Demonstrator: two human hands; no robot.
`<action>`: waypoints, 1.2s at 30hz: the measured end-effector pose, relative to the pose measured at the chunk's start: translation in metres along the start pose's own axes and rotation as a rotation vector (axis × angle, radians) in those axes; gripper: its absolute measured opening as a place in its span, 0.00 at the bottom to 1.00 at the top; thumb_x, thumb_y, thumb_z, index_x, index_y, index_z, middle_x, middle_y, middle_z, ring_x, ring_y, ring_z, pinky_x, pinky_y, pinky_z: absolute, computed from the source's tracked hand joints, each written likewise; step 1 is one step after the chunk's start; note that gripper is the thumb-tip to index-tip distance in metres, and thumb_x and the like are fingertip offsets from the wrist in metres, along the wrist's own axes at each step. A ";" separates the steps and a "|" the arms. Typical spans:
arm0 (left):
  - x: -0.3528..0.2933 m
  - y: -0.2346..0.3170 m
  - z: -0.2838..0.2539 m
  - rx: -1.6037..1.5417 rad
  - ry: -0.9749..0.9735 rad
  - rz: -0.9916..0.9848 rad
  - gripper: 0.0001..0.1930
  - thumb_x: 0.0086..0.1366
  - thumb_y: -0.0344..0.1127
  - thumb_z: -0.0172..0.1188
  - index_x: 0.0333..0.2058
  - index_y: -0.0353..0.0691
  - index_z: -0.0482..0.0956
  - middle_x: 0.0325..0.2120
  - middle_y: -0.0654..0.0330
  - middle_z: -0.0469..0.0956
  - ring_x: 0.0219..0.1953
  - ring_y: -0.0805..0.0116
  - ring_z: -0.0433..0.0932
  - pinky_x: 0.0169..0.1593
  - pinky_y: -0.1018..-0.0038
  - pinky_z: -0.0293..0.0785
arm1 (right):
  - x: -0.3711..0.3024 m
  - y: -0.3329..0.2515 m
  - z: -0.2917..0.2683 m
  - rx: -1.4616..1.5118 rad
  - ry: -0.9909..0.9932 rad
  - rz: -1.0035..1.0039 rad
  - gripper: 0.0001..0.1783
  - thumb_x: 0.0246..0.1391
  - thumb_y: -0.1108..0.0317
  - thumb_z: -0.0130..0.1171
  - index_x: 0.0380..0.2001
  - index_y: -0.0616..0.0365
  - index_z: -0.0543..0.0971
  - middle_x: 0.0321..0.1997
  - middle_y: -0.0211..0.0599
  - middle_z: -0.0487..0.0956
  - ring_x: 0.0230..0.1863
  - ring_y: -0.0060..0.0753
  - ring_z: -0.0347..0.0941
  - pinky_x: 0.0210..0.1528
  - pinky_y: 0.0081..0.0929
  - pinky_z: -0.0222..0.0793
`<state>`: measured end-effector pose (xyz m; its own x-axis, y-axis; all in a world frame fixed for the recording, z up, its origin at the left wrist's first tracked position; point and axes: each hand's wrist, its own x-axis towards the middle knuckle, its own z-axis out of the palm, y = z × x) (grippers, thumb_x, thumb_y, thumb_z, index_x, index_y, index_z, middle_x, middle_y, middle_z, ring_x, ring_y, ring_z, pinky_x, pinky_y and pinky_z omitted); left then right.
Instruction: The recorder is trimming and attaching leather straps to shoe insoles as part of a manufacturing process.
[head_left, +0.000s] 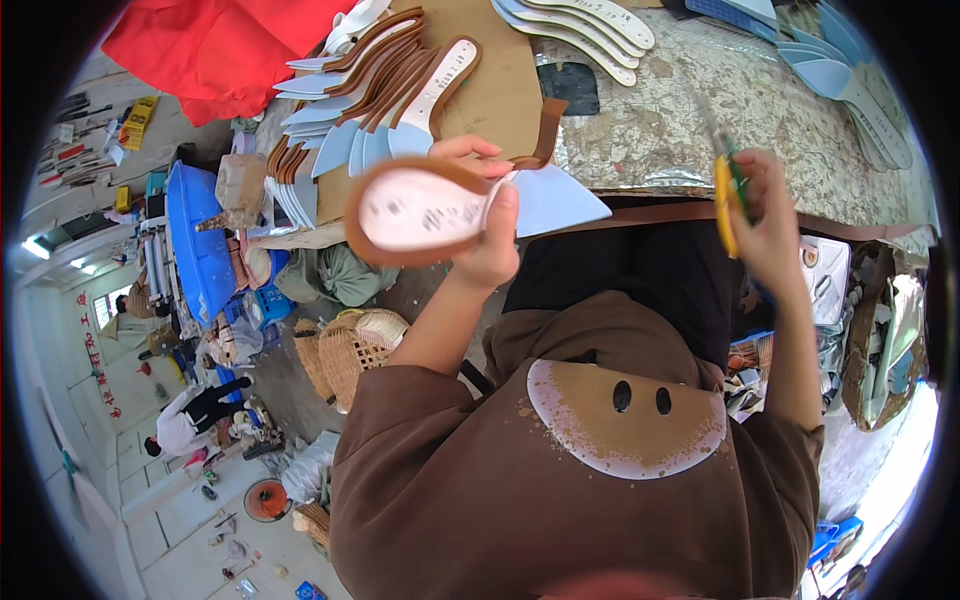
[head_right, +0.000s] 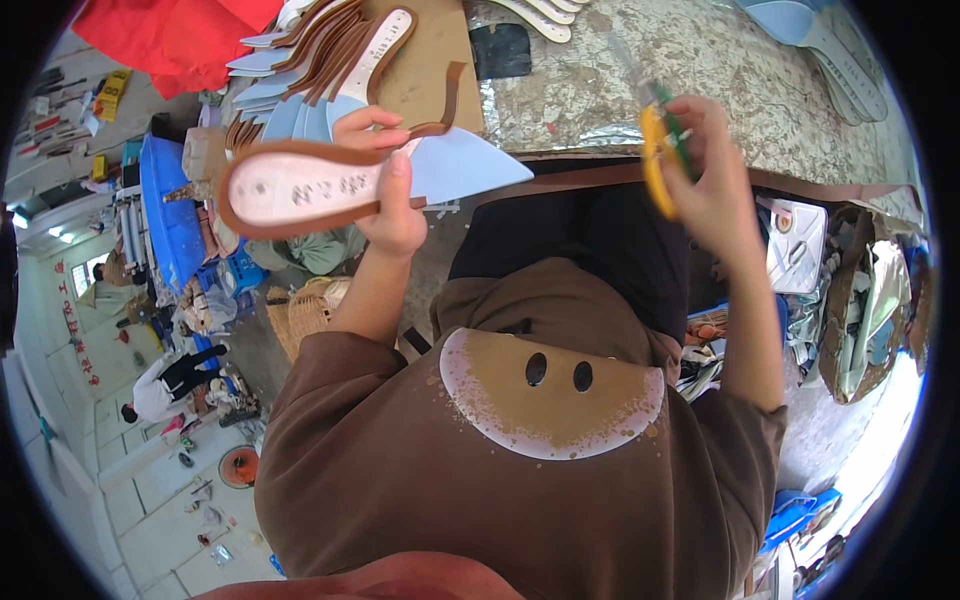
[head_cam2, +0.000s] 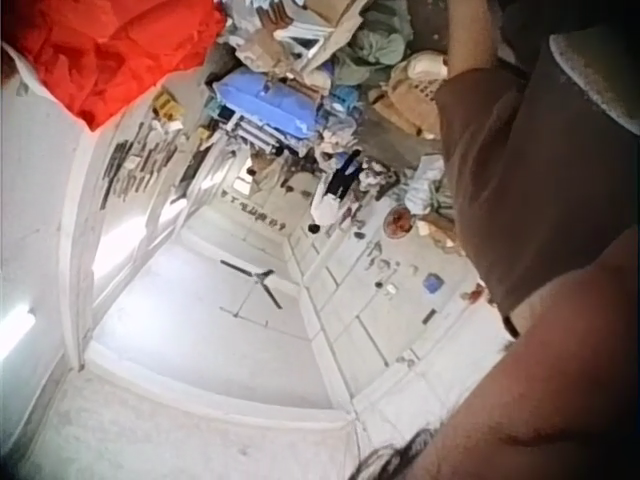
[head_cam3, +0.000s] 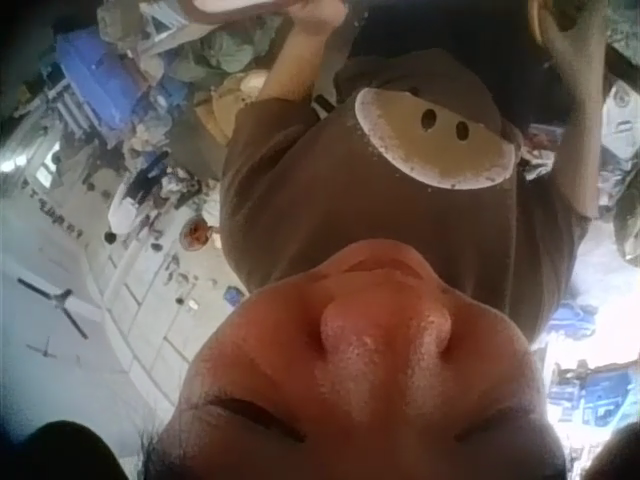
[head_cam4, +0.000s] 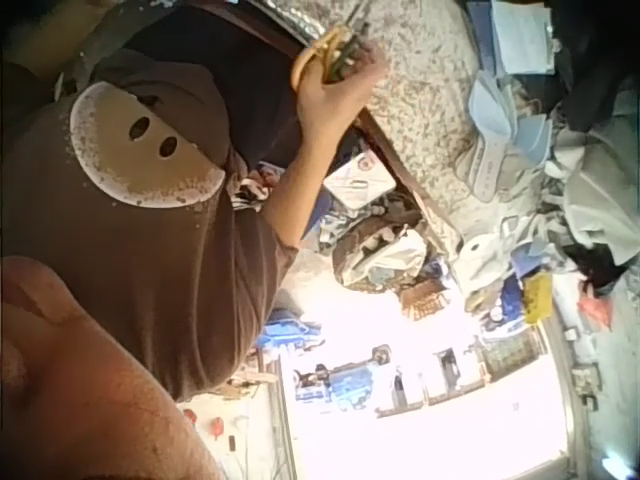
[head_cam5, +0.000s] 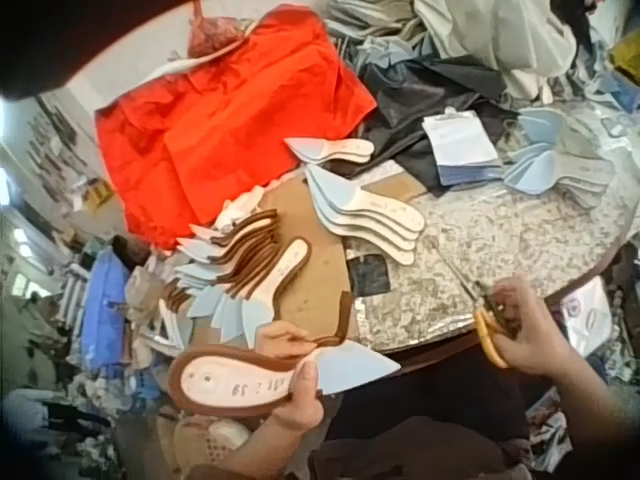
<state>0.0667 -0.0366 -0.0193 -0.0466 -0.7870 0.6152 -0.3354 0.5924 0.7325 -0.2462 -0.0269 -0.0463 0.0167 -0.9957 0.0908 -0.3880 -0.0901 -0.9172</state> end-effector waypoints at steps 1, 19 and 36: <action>0.000 0.002 0.003 0.037 0.015 0.029 0.10 0.58 0.30 0.57 0.38 0.34 0.74 0.42 0.49 0.68 0.40 0.63 0.68 0.44 0.72 0.67 | -0.017 -0.006 0.013 0.232 -0.077 0.038 0.32 0.48 0.86 0.54 0.58 0.56 0.62 0.43 0.39 0.75 0.36 0.24 0.75 0.42 0.22 0.71; -0.039 0.020 -0.056 0.421 -0.185 0.447 0.20 0.52 0.41 0.72 0.41 0.36 0.81 0.35 0.52 0.79 0.26 0.62 0.78 0.27 0.73 0.76 | -0.030 -0.037 0.093 0.339 -0.932 0.171 0.36 0.44 0.46 0.71 0.48 0.58 0.71 0.24 0.34 0.70 0.26 0.24 0.68 0.28 0.25 0.61; -0.050 0.021 -0.004 -0.165 -0.195 -0.208 0.08 0.62 0.29 0.66 0.36 0.33 0.78 0.32 0.60 0.78 0.30 0.71 0.75 0.34 0.75 0.71 | -0.014 -0.070 0.067 -0.285 -0.445 -0.476 0.13 0.60 0.58 0.53 0.27 0.56 0.73 0.23 0.44 0.72 0.28 0.50 0.73 0.30 0.42 0.68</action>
<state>0.0655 0.0157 -0.0333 -0.1780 -0.9029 0.3914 -0.2006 0.4227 0.8838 -0.1572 -0.0081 -0.0095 0.5954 -0.7686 0.2340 -0.4701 -0.5695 -0.6744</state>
